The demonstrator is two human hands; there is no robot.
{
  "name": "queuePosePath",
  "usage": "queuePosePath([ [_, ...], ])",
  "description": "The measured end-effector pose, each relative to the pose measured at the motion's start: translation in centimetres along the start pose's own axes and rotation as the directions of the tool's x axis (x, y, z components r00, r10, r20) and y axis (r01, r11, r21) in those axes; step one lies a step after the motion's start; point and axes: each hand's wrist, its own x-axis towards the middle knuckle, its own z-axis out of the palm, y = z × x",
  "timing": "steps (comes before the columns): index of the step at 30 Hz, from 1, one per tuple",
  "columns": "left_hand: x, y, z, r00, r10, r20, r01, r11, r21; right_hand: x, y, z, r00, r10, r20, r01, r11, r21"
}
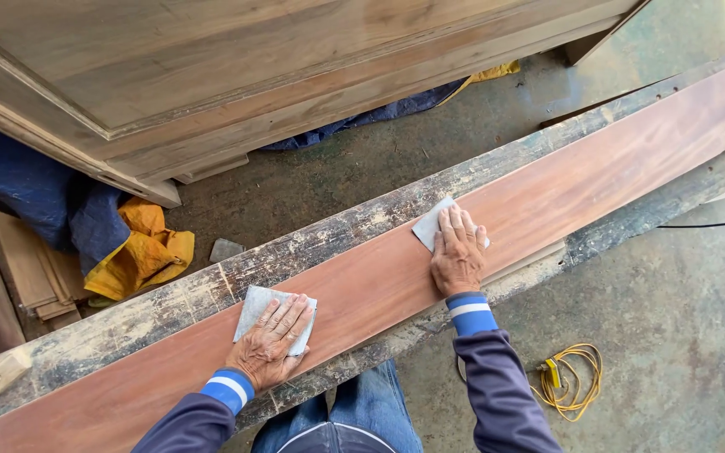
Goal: Manually sanding a long wooden plank with pieces of sandpaper in a workshop environment.
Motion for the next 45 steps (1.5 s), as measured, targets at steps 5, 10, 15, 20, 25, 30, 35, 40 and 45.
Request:
queuePosePath([
  [5,-0.2,-0.5,0.5,1.0,-0.008,0.024,0.008,1.0,-0.005,-6.0,-9.1,1.9,1.0,-0.019,-0.007,0.02,0.981,0.193],
  [10,-0.1,-0.1,0.3,1.0,-0.026,0.008,0.026,0.999,0.037,-8.6,-12.5,-1.3,0.966,-0.259,0.021,0.242,0.926,0.29],
  [15,0.1,0.0,0.4,0.997,-0.068,0.039,0.066,0.996,0.062,-4.1,1.9,1.5,0.993,-0.079,-0.087,0.087,0.992,0.089],
  [20,1.3,0.6,2.6,0.996,-0.084,-0.013,0.085,0.993,0.08,-0.3,12.9,1.2,0.975,0.221,0.031,-0.219,0.974,-0.059],
  [25,13.9,5.3,2.9,0.997,-0.072,0.033,0.07,0.996,0.054,-0.1,11.6,0.4,0.929,0.368,-0.037,-0.364,0.928,0.081],
  [30,32.1,9.6,7.6,0.999,0.049,-0.019,-0.049,0.998,-0.044,-0.2,11.8,0.7,0.933,0.352,-0.066,-0.348,0.935,0.074],
  [35,32.2,9.9,8.2,0.996,0.072,-0.049,-0.071,0.997,0.015,-0.2,12.0,0.1,0.923,0.383,-0.028,-0.38,0.922,0.076],
  [40,18.3,5.0,2.8,1.0,0.002,0.001,-0.002,0.998,0.058,1.3,18.1,0.3,0.975,0.219,-0.023,-0.217,0.974,0.071],
  [45,7.3,2.5,0.9,0.988,-0.115,0.1,0.107,0.991,0.084,5.1,24.2,-1.9,0.928,0.373,-0.021,-0.369,0.925,0.09],
])
